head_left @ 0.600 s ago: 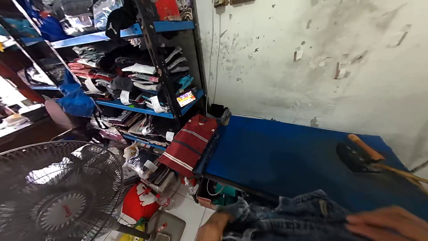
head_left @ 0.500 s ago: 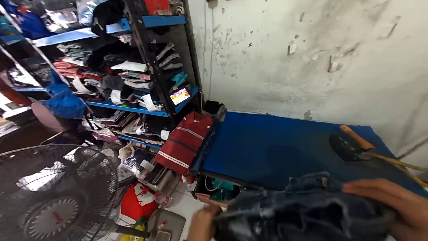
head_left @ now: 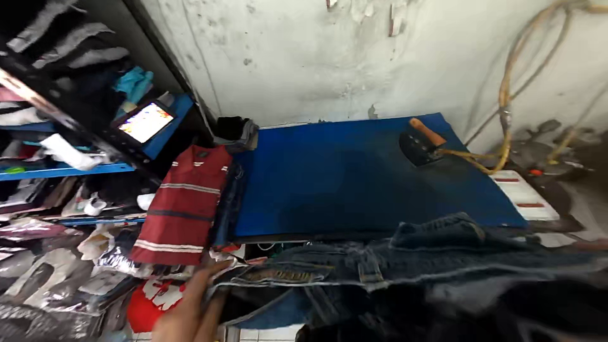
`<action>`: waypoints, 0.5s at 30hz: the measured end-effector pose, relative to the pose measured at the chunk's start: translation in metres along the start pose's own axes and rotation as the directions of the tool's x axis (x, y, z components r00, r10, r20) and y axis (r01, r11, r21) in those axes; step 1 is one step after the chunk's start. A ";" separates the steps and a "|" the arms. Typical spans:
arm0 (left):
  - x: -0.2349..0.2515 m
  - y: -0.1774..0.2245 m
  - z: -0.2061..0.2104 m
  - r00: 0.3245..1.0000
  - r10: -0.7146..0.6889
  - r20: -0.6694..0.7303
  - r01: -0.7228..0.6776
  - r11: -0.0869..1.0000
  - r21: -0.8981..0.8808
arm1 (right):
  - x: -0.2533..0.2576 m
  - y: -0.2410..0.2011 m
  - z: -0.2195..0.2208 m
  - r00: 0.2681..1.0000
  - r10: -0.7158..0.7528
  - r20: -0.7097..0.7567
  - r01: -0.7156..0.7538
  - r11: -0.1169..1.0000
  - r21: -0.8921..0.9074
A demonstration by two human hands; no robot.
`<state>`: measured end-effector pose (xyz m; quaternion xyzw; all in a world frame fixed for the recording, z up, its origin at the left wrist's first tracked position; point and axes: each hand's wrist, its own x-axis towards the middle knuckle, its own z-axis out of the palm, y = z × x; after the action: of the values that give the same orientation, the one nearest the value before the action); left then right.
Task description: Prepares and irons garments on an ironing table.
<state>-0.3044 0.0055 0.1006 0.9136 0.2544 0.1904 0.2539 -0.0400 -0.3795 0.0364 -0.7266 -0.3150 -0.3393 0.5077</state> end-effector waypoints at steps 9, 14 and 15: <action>0.259 0.014 0.164 0.911 -0.405 0.082 0.400 0.914 0.070 | 0.106 0.201 0.185 0.798 0.459 0.390 -0.192 0.807 -0.558; 0.275 -0.036 0.319 0.870 -0.477 0.124 0.454 0.873 0.176 | 0.017 0.275 0.248 0.577 0.357 0.735 -0.020 0.906 -0.424; 0.266 -0.045 0.342 0.876 -0.470 0.108 0.443 0.873 0.205 | -0.003 0.286 0.252 0.545 0.326 0.773 -0.008 0.923 -0.384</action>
<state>0.0545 0.0622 -0.1394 0.8580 0.4584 0.0306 0.2298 0.2314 -0.2213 -0.1795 -0.9018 -0.3808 0.0425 0.1997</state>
